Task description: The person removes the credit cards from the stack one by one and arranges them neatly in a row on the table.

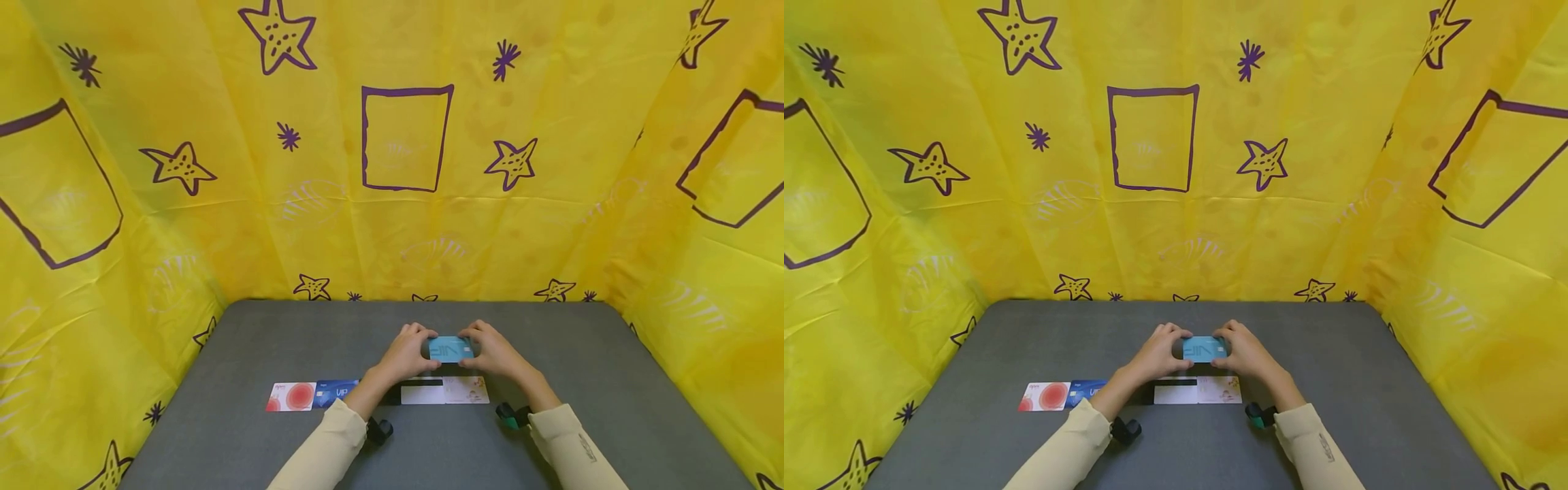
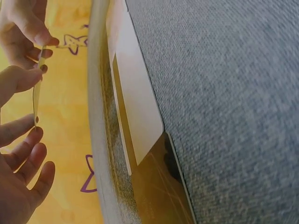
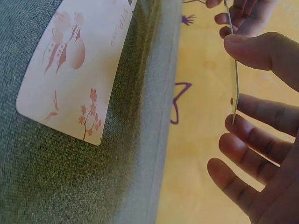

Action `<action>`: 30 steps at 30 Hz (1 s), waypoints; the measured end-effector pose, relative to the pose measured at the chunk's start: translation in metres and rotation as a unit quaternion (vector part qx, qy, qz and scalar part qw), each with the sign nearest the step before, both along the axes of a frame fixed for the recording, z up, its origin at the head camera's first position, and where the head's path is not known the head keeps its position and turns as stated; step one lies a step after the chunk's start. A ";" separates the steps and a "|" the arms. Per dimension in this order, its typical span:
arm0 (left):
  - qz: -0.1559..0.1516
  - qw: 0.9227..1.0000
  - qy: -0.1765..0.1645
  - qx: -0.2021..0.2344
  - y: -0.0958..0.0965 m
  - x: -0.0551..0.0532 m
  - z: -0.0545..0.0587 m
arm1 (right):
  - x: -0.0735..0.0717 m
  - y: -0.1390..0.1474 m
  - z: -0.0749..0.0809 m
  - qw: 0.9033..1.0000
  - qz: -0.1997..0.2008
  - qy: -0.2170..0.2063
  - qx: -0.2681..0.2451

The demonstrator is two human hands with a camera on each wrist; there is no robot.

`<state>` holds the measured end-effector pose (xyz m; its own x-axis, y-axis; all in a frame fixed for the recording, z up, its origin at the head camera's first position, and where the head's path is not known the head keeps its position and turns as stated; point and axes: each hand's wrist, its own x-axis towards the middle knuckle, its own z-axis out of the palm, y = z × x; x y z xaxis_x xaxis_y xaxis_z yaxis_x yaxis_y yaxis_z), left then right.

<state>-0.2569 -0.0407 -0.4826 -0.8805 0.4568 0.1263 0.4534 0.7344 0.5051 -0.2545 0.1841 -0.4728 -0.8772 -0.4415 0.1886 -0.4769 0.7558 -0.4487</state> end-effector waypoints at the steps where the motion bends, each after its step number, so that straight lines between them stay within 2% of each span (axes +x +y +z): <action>1: -0.001 1.000 -0.002 0.002 0.001 0.001 0.000 | 0.000 0.001 0.000 1.000 -0.001 0.000 -0.001; 16: -0.001 1.000 -0.003 0.004 0.015 0.011 -0.001 | 0.012 0.015 -0.004 1.000 -0.017 -0.014 -0.015; 30: -0.002 1.000 -0.002 0.008 0.031 0.022 -0.009 | 0.024 0.031 -0.013 1.000 -0.021 -0.017 -0.013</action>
<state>-0.2349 -0.0098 -0.4920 -0.8788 0.4589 0.1309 0.4553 0.7240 0.5182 -0.2307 0.2152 -0.4854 -0.9009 -0.3999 0.1686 -0.4291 0.7624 -0.4844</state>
